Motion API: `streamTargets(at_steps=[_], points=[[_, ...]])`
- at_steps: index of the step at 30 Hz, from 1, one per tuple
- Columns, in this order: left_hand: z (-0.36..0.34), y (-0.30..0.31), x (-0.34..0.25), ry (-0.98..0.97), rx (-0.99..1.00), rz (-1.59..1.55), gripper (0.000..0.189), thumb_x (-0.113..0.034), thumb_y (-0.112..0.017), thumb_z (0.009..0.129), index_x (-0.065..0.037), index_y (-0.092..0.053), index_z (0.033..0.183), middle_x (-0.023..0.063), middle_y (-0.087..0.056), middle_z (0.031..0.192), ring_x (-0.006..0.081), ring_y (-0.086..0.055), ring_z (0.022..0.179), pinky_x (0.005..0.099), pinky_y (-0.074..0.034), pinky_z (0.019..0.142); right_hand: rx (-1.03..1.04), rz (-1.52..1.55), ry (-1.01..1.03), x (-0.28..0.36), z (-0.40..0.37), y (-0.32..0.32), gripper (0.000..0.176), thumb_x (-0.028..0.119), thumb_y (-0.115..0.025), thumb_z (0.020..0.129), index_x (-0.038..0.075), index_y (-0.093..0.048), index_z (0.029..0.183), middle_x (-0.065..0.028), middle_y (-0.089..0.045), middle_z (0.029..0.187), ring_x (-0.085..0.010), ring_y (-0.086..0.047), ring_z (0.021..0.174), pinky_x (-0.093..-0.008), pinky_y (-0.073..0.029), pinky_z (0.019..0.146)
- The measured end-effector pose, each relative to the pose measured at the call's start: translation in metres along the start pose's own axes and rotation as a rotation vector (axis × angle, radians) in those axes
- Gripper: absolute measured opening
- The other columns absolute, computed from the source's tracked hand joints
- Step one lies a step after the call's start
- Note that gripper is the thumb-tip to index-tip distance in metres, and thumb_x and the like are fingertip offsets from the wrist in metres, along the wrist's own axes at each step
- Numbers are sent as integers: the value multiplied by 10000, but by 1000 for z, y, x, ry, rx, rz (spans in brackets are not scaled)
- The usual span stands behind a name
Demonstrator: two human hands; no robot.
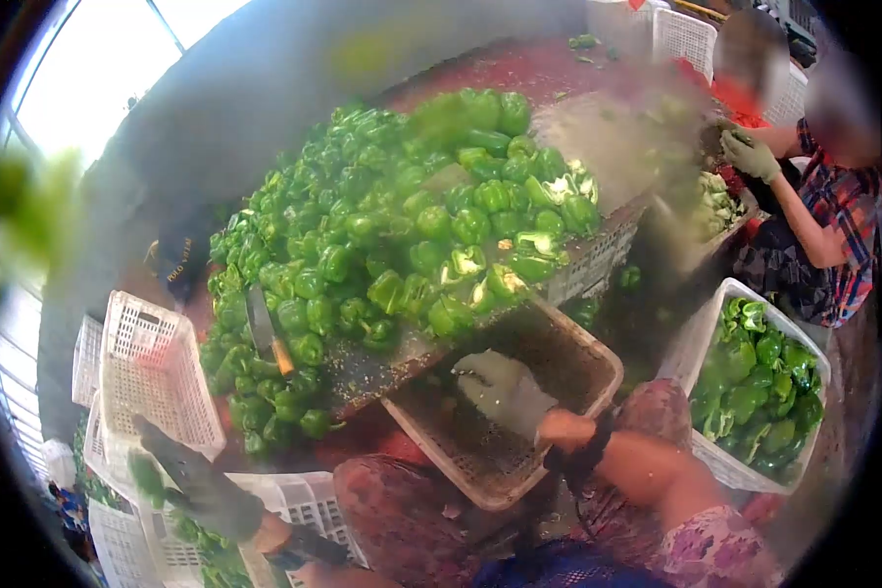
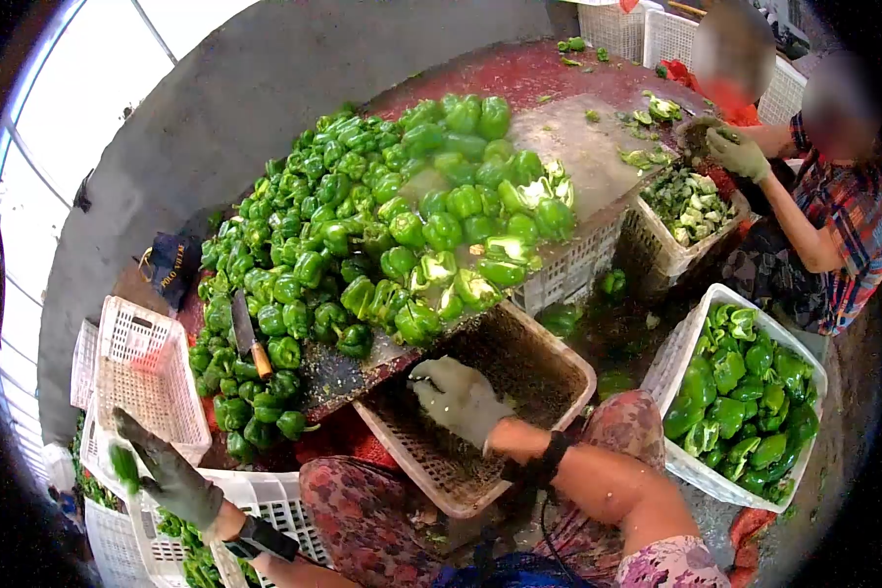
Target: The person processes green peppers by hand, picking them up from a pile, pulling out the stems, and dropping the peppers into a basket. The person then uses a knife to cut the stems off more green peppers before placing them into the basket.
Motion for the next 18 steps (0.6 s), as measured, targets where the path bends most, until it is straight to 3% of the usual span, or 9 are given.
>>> streamTargets(at_steps=[1, 3, 5, 7, 10, 14, 18], points=[[-4, 7, -2, 66, 26, -99, 717, -91, -452, 940, -30, -117, 1571, 148, -141, 1637, 279, -251, 1465, 442, -193, 1203, -51, 0, -21, -10, 5, 4, 264, 203, -632, 889, 35, -649, 1091, -193, -640, 1005, -379, -629, 923, -431, -509, 835], [-20, 67, -13, 109, -50, 121, 673, -154, -452, 969, 34, -161, 1546, 163, -166, 1629, 274, -246, 1466, 395, -227, 1197, -178, -78, -7, -18, 12, 17, 314, 209, -642, 882, 25, -631, 1137, -207, -642, 1034, -384, -635, 944, -425, -512, 867], [-32, 90, 75, 71, -349, 373, 643, -351, -445, 1024, 30, -283, 1516, 172, -207, 1617, 257, -258, 1465, 350, -281, 1172, -241, -193, -65, -43, 27, 28, 396, 228, -630, 888, 26, -587, 1226, -231, -594, 1181, -402, -586, 1085, -455, -482, 933], [-57, 111, 158, 405, -403, 527, 640, -514, -435, 1004, -18, -485, 1404, 157, -524, 1414, 288, -503, 1298, 440, -434, 1060, -289, -336, -115, -67, 42, 38, 462, 231, -632, 879, 47, -550, 1295, -223, -547, 1293, -413, -537, 1174, -477, -448, 991], [-109, 144, 220, 702, -627, 480, 630, -562, -425, 994, -42, -542, 1329, 130, -600, 1288, 308, -561, 1216, 471, -479, 984, -314, -536, -141, -96, 60, 43, 536, 230, -647, 860, 75, -510, 1355, -197, -501, 1381, -414, -495, 1234, -489, -412, 1043], [-150, 166, 252, 927, -642, 593, 642, -571, -396, 1002, -48, -503, 1358, 128, -577, 1310, 306, -545, 1235, 458, -471, 973, -239, -684, -200, -116, 71, 40, 570, 232, -699, 824, 123, -516, 1353, -160, -514, 1376, -389, -509, 1227, -485, -436, 1016], [-155, 163, 262, 1018, -424, 846, 633, -524, -321, 1044, -24, -421, 1419, 142, -527, 1372, 291, -530, 1252, 430, -451, 994, -236, -707, -168, -118, 74, 43, 530, 239, -723, 804, 149, -558, 1300, -152, -551, 1297, -381, -556, 1134, -479, -472, 950]])
Point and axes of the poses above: each hand's wrist, its own z-axis towards the middle knuckle, its own y-axis out of the back of the hand, x = y × z, the point moved 10 cm from there along z, towards the middle knuckle
